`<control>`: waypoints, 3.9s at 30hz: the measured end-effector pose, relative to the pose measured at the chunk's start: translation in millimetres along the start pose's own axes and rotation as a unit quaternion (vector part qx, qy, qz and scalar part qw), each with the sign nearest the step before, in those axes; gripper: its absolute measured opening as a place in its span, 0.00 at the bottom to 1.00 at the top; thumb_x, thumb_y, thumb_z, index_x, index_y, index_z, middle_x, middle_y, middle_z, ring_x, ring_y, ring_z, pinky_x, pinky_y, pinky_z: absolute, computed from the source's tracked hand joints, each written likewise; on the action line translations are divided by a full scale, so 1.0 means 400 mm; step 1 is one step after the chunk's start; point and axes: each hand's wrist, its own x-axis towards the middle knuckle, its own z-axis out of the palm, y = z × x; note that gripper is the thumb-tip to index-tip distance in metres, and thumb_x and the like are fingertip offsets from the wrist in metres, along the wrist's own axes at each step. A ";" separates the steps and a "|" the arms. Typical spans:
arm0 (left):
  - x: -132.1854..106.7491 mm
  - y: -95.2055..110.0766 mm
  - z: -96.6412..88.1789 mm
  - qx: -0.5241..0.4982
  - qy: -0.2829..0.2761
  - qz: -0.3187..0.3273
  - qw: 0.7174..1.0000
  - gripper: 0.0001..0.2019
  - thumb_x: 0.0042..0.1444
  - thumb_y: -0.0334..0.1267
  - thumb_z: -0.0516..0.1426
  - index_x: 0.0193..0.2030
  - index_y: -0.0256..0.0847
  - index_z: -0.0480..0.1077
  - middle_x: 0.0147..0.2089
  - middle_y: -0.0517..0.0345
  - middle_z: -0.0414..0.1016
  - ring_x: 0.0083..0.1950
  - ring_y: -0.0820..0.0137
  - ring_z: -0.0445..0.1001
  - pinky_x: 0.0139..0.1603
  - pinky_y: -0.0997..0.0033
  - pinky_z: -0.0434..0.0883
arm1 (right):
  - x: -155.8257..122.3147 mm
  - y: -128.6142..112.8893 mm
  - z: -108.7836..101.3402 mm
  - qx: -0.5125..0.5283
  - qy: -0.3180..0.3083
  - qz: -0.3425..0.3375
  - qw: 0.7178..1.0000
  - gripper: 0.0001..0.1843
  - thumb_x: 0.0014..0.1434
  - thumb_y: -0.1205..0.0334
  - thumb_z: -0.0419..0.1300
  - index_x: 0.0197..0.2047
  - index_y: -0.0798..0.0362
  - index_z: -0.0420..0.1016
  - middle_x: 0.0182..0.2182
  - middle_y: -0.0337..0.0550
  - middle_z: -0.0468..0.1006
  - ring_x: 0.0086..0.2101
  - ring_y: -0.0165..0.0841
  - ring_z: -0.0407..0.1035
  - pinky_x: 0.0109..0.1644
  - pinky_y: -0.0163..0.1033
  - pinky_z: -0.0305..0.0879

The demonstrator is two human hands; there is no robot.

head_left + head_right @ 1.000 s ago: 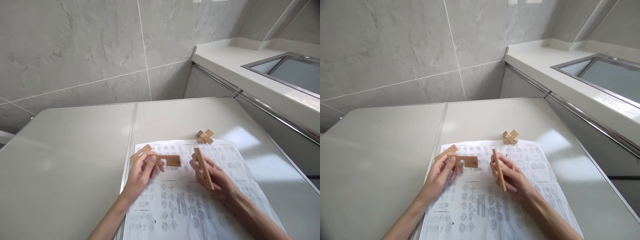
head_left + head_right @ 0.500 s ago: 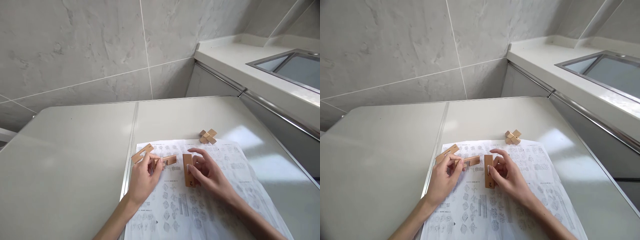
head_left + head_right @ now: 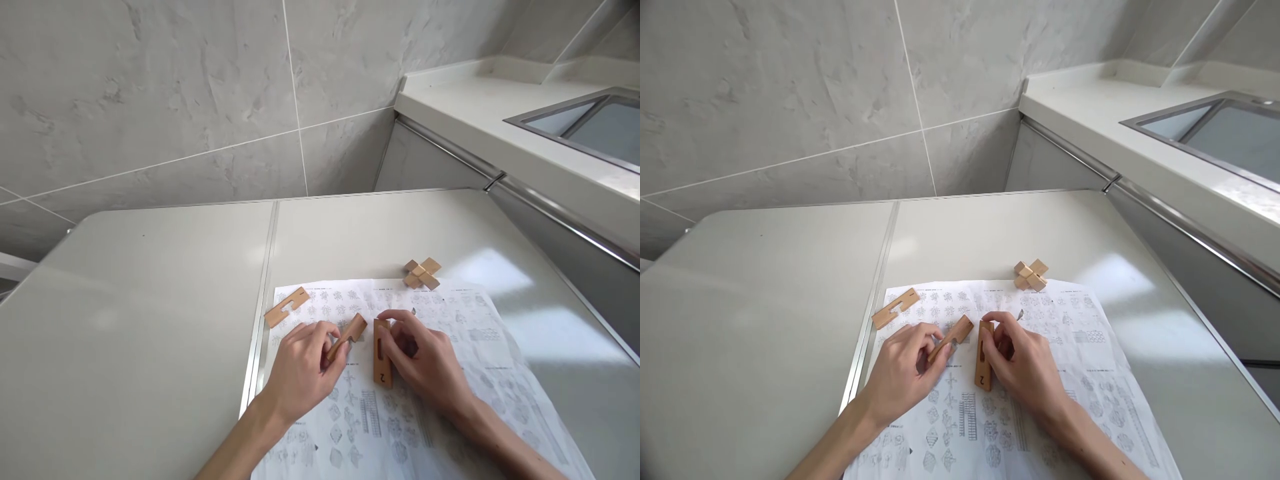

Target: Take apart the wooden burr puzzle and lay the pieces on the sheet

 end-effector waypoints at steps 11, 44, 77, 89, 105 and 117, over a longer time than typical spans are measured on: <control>0.001 -0.007 -0.001 0.053 -0.004 0.056 0.997 0.03 0.72 0.33 0.57 0.48 0.45 0.65 0.25 0.70 0.66 0.24 0.70 0.67 0.32 0.66 0.68 | -0.002 0.020 0.012 -0.130 0.003 -0.088 0.988 0.10 0.78 0.57 0.53 0.51 0.50 0.73 0.19 0.31 0.73 0.15 0.29 0.65 0.22 0.35 0.54; 0.031 -0.067 -0.035 0.148 0.092 -0.032 0.984 0.17 0.72 0.39 0.59 0.65 0.46 0.65 0.69 0.42 0.70 0.70 0.46 0.70 0.69 0.38 0.69 | -0.007 -0.012 -0.003 -0.013 -0.158 -0.120 0.980 0.17 0.75 0.66 0.50 0.60 0.49 0.74 0.22 0.32 0.70 0.20 0.29 0.57 0.28 0.37 0.54; -0.002 -0.013 -0.008 0.045 -0.040 0.190 0.980 0.08 0.68 0.28 0.56 0.37 0.43 0.66 0.23 0.71 0.64 0.20 0.75 0.60 0.23 0.70 0.59 | 0.038 0.012 -0.051 0.310 0.084 0.167 0.932 0.37 0.72 0.46 0.63 0.76 0.33 0.49 0.55 0.47 0.80 0.23 0.30 0.68 0.22 0.37 0.66; -0.001 -0.011 -0.018 0.002 -0.060 0.150 0.987 0.06 0.71 0.31 0.57 0.40 0.43 0.67 0.24 0.72 0.63 0.21 0.75 0.62 0.26 0.71 0.59 | 0.035 0.004 -0.049 0.290 0.039 0.127 0.948 0.11 0.74 0.51 0.61 0.57 0.42 0.72 0.48 0.43 0.77 0.26 0.27 0.65 0.27 0.36 0.62; 0.007 0.017 -0.037 -0.394 -0.141 -0.088 0.904 0.40 0.50 0.60 0.76 0.68 0.54 0.72 0.59 0.47 0.80 0.51 0.53 0.82 0.49 0.56 0.79 | -0.013 -0.033 -0.040 0.475 -0.350 0.058 0.805 0.10 0.80 0.49 0.56 0.51 0.47 0.66 0.35 0.35 0.76 0.25 0.25 0.73 0.31 0.33 0.64; 0.015 0.023 -0.041 -0.397 -0.107 0.009 0.911 0.39 0.41 0.55 0.80 0.61 0.54 0.77 0.62 0.46 0.77 0.60 0.49 0.79 0.59 0.51 0.76 | 0.009 -0.045 -0.051 0.366 -0.427 0.059 0.825 0.21 0.73 0.42 0.63 0.44 0.53 0.78 0.28 0.40 0.79 0.24 0.29 0.70 0.28 0.33 0.63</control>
